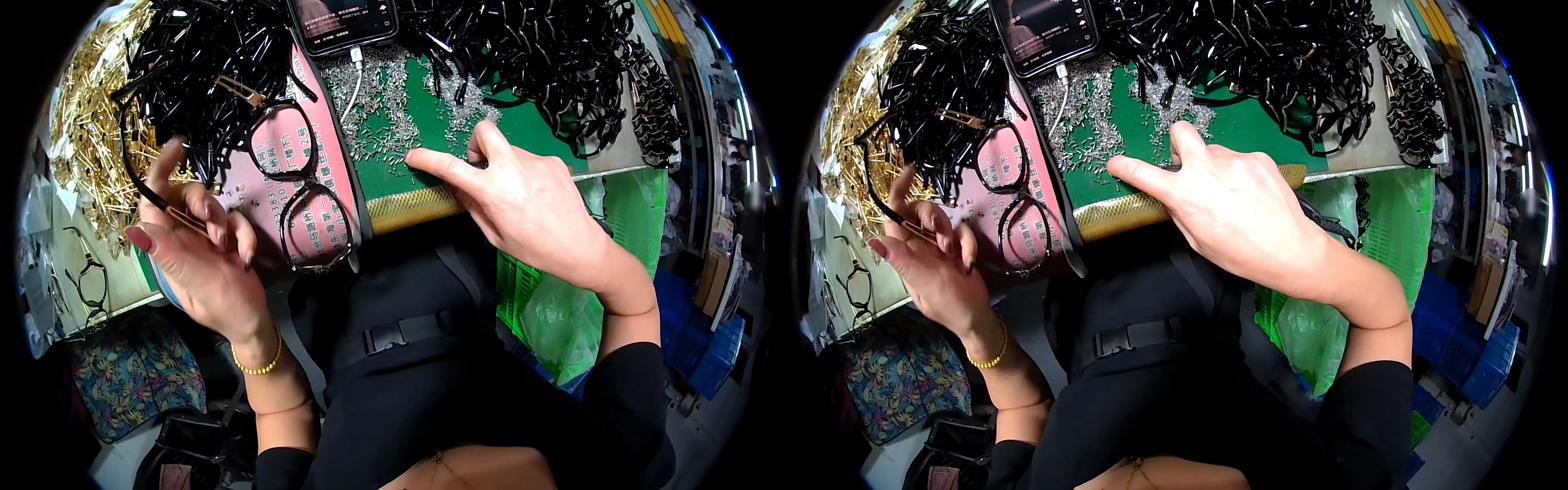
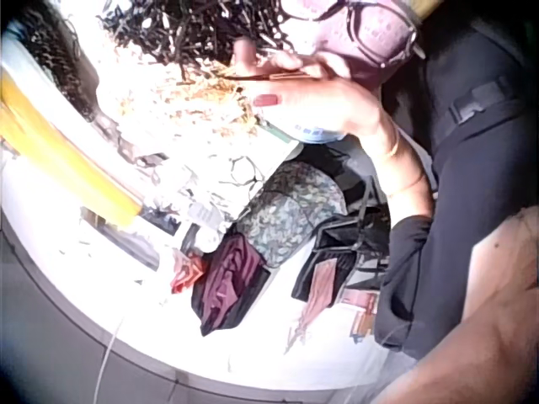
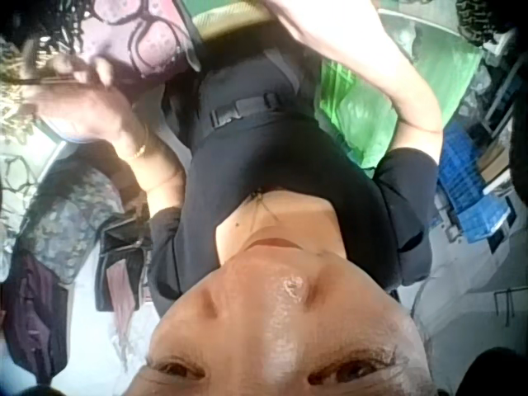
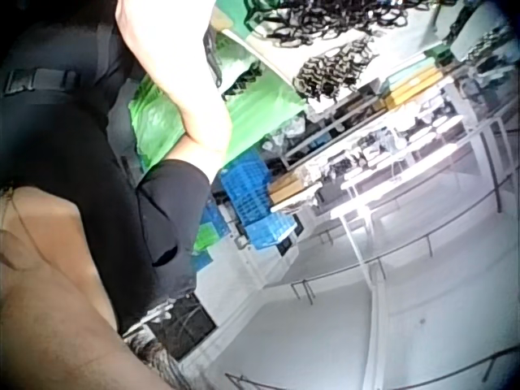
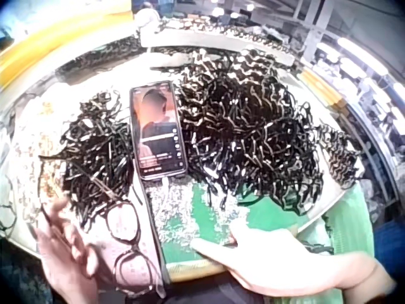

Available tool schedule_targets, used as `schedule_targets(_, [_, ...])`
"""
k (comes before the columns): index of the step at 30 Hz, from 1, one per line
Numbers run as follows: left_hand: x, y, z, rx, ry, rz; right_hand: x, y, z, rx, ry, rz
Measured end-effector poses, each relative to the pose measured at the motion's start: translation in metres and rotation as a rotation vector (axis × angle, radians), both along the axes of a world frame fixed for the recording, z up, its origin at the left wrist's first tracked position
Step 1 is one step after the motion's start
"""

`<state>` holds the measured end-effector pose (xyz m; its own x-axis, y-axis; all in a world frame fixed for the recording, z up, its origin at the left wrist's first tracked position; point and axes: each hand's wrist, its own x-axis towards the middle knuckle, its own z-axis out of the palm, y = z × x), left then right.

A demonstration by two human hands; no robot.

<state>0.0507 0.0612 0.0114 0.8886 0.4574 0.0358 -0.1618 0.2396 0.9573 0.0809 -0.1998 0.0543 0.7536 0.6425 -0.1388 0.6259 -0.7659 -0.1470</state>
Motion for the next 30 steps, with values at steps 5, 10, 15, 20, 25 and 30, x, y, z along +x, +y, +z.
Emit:
schedule_targets(5, [-0.032, 0.019, -0.021, 0.219, -0.133, 0.056, 0.000, 0.002, -0.001, -0.017, -0.008, -0.012])
schedule_targets(10, [-0.046, 0.021, -0.033, 0.886, -0.012, 0.118, -0.003, 0.005, -0.006, -0.034, -0.073, 0.026])
schedule_targets(15, [-0.053, 0.023, -0.029, 1.100, 0.025, 0.076, -0.004, 0.002, -0.009, -0.017, -0.102, 0.040])
schedule_targets(20, [-0.087, -0.004, -0.008, 1.261, -0.306, -0.129, -0.004, -0.003, -0.007, 0.000, -0.100, 0.061])
schedule_targets(25, [-0.074, -0.019, -0.033, 1.171, -0.298, -0.116, -0.002, -0.002, -0.002, -0.018, -0.033, 0.034])
schedule_targets(30, [-0.065, -0.010, -0.040, 1.095, -0.299, -0.162, 0.001, -0.002, 0.002, -0.026, 0.020, 0.045])
